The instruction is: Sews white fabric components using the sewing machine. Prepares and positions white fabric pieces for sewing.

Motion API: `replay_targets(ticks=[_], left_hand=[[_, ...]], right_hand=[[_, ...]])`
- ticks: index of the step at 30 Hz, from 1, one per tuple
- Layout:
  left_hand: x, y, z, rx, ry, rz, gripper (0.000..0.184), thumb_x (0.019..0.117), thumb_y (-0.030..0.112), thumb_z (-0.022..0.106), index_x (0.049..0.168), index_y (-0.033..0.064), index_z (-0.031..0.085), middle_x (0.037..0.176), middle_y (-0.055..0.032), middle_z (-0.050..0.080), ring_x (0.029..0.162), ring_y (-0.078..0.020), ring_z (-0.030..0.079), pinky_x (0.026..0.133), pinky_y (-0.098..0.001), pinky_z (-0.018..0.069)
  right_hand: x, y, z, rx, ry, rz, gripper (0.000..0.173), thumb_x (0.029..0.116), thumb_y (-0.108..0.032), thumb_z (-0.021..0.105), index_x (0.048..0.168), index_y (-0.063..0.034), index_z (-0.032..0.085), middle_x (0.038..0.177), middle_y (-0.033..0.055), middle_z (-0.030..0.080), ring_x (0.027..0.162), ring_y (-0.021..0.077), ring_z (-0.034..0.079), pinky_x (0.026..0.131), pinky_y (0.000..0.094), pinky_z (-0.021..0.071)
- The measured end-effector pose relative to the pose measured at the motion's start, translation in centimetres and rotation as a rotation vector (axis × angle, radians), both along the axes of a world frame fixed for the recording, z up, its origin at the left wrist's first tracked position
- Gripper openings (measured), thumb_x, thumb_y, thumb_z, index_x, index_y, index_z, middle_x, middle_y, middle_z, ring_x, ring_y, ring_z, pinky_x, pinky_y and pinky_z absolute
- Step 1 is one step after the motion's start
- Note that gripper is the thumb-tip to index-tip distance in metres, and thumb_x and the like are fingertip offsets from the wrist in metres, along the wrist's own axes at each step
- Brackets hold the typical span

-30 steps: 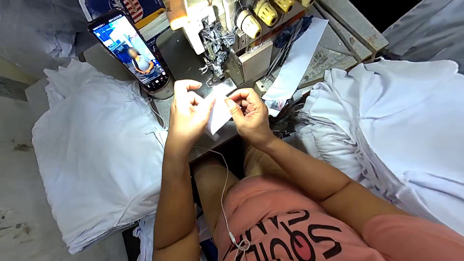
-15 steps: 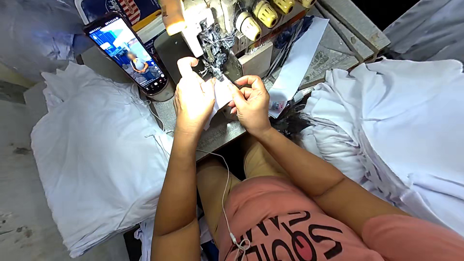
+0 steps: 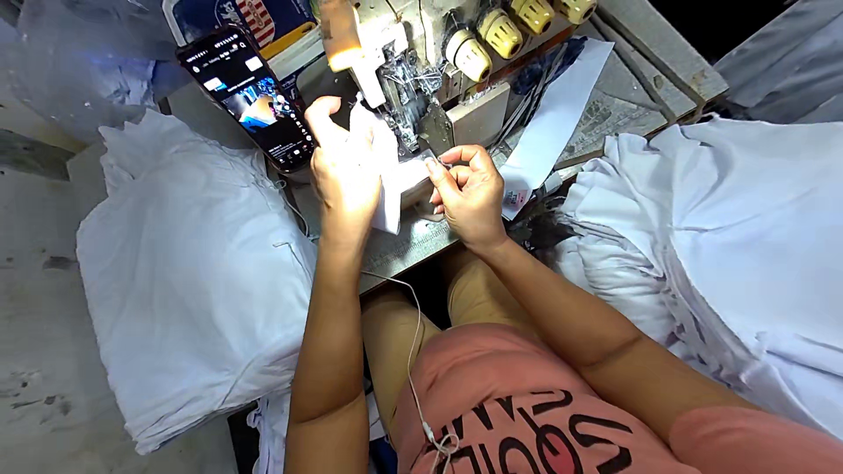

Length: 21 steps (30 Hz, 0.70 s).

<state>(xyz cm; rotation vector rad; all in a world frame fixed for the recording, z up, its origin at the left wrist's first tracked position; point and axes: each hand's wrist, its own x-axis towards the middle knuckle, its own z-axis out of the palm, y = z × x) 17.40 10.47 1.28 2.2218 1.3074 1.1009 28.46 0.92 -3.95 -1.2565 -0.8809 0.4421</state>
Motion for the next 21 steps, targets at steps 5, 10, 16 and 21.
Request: replay_targets(ticks=[5, 10, 16, 21], left_hand=[[-1.6, -4.5, 0.5, 0.039, -0.142, -0.091, 0.04, 0.1008, 0.011, 0.062, 0.134, -0.0066, 0.046, 0.08, 0.0001, 0.055, 0.066, 0.0001, 0.052, 0.064, -0.0151, 0.0452], [-1.7, -8.8, -0.5, -0.013, -0.23, -0.256, 0.037, 0.0993, 0.007, 0.064, 0.129, -0.0094, 0.047, 0.091, -0.0091, 0.06, 0.08, -0.0056, 0.062, 0.075, -0.0197, 0.0539], [-0.9, -11.0, -3.9, 0.012, -0.212, -0.436, 0.036, 0.0946, 0.002, 0.067, 0.125, -0.0103, 0.051, 0.089, -0.0143, 0.065, 0.077, -0.0109, 0.064, 0.071, -0.0202, 0.0542], [-2.0, -10.7, -5.2, -0.071, -0.181, -0.501, 0.037, 0.0963, 0.006, 0.066, 0.127, -0.0083, 0.052, 0.082, -0.0089, 0.059, 0.063, -0.0076, 0.054, 0.059, -0.018, 0.0486]], right_hand=[[-0.4, -1.4, -0.3, -0.065, 0.06, 0.149, 0.005, 0.1004, -0.008, 0.062, 0.099, -0.0029, 0.062, 0.064, -0.0081, 0.062, 0.052, -0.0041, 0.057, 0.049, 0.0134, 0.0494], [0.0, -1.6, -0.2, -0.216, 0.35, 0.454, 0.029, 0.109, -0.015, 0.044, 0.094, -0.0059, 0.067, 0.076, -0.0066, 0.065, 0.069, -0.0018, 0.061, 0.066, 0.0172, 0.0532], [0.7, -2.1, -0.2, -0.138, 0.728, 0.596, 0.037, 0.1053, -0.006, 0.029, 0.099, -0.0101, 0.066, 0.082, -0.0058, 0.07, 0.071, -0.0006, 0.064, 0.067, 0.0173, 0.054], [2.5, -1.6, -0.8, -0.039, 0.737, 0.396, 0.028, 0.1092, -0.014, 0.038, 0.093, -0.0154, 0.062, 0.077, -0.0075, 0.063, 0.069, 0.0015, 0.062, 0.067, 0.0204, 0.055]])
